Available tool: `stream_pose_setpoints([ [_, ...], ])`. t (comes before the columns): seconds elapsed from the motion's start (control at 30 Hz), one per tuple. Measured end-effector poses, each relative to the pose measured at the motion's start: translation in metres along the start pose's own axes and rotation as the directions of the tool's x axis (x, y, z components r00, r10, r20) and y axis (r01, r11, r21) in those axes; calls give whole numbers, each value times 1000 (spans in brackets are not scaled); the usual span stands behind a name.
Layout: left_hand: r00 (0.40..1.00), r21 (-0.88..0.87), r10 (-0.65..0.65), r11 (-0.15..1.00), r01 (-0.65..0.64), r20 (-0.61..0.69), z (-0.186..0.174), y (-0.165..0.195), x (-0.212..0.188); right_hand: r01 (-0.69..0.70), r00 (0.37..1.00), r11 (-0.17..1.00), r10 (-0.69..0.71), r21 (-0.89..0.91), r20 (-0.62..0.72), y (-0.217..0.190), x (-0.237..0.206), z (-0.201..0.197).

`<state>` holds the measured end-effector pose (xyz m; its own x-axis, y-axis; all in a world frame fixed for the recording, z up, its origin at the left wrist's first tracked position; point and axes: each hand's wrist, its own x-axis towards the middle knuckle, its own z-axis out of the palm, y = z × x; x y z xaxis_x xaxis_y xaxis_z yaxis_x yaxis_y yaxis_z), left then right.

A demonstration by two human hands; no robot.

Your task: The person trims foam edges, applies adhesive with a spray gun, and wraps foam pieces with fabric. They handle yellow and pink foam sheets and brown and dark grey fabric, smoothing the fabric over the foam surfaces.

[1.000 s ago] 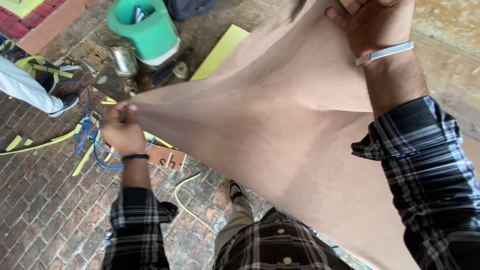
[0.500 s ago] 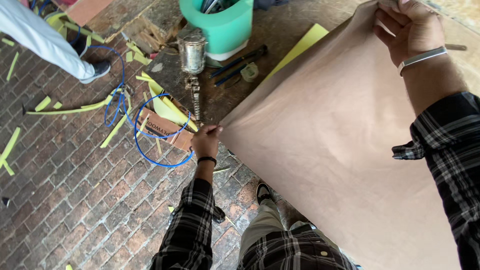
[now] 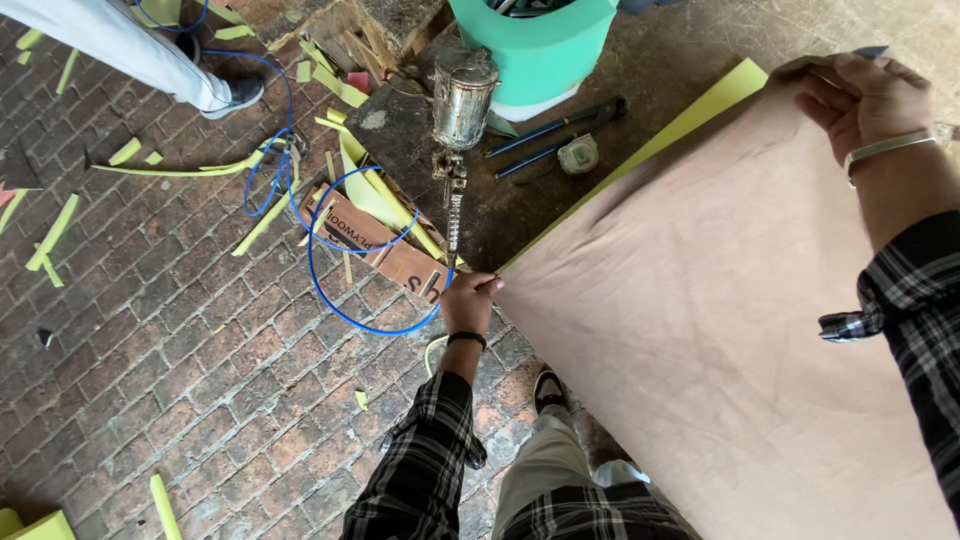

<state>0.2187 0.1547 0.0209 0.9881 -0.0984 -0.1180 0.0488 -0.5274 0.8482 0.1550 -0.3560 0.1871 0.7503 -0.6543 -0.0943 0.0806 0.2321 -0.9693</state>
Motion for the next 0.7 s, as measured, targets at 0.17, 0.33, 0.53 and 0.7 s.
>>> stream_pose_setpoints([
  [0.17,999,27,-2,1000,1,33,-2,6,2,-39,999,999,39,-6,-28,7,4,13],
  [0.33,995,62,99,993,-100,13,2,3,7,-68,994,997,70,30,-90,9,4,15],
  [0.53,999,102,8,995,-12,40,6,4,7,-62,998,997,63,46,-12,13,3,8],
  [0.7,988,269,147,954,-130,-47,11,18,6,-64,997,990,68,122,-31,18,1,6],
])
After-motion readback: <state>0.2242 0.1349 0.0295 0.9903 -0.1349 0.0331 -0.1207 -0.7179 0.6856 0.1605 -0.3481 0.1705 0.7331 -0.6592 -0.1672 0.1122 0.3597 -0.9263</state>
